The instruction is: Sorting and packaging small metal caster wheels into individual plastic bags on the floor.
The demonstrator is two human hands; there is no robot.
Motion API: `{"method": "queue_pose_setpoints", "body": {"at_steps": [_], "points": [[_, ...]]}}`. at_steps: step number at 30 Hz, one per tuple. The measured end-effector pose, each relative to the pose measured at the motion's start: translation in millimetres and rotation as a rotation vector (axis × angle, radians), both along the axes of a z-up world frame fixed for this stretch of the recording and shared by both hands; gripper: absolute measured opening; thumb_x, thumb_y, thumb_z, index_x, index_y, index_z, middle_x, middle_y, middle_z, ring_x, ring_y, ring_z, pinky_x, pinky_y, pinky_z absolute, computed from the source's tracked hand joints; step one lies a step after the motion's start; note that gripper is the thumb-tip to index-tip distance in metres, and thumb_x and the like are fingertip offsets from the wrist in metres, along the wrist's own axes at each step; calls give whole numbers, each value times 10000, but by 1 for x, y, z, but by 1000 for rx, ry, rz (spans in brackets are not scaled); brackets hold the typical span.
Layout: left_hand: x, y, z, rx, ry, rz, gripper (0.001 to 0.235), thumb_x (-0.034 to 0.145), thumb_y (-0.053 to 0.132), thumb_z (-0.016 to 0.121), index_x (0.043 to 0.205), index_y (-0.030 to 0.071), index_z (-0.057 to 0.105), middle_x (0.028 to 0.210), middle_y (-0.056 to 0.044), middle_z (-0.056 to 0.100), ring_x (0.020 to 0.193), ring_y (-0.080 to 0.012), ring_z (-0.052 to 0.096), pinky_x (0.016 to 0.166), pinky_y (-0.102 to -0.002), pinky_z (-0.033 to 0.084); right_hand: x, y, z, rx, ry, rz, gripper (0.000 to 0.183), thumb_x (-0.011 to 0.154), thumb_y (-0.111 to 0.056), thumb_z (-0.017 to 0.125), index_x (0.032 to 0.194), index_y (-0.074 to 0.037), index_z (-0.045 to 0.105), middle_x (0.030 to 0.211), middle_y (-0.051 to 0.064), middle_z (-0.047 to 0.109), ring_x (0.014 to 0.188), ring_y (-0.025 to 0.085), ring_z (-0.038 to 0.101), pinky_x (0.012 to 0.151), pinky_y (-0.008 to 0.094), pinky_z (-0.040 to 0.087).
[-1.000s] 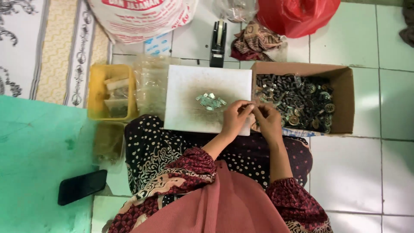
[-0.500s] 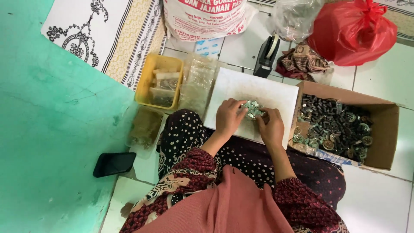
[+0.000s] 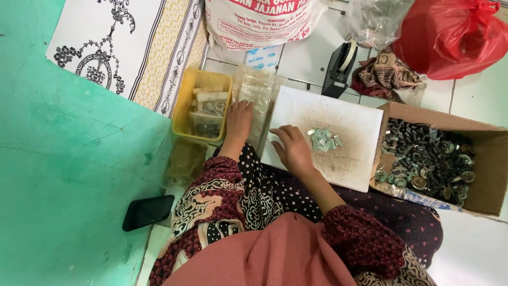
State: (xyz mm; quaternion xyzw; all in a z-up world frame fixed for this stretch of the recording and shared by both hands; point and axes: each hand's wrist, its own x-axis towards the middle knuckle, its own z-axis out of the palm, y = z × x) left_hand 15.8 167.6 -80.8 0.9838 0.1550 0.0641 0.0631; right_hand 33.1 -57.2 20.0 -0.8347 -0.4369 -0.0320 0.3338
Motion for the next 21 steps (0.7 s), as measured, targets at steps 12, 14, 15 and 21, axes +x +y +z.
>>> {"method": "queue_pose_setpoints", "body": {"at_steps": [12,14,15,21], "points": [[-26,14,16,75,-329,-142,53,781,61,760,806,82,719,875,-84,587,895,-265,600,831,-402,501,16,107,7,-402,456,48,801,898,12,724,1596,-21,331,1539,289,423,1448,443,428,1183,541,414],[-34,11,29,147,-359,-140,63,848,86,698,906,111,700,974,-75,625,958,-255,610,848,-399,492,16,116,-6,-467,425,48,792,912,-16,714,1597,-21,316,1578,279,370,1474,447,374,1197,543,400],[-36,11,38,217,-389,-144,104,915,112,635,1005,140,680,1073,-66,663,1021,-244,619,864,-396,483,17,121,-11,-532,396,40,784,926,-44,705,1598,-21,300,1617,269,316,1501,452,320,1210,546,386],[-52,-8,42,-32,-286,-18,335,907,50,635,1239,69,599,1169,-160,655,1098,-348,626,939,-514,481,43,149,-65,-704,180,39,551,965,-105,639,1485,-36,471,1498,198,506,1457,365,411,1074,488,517]]}}
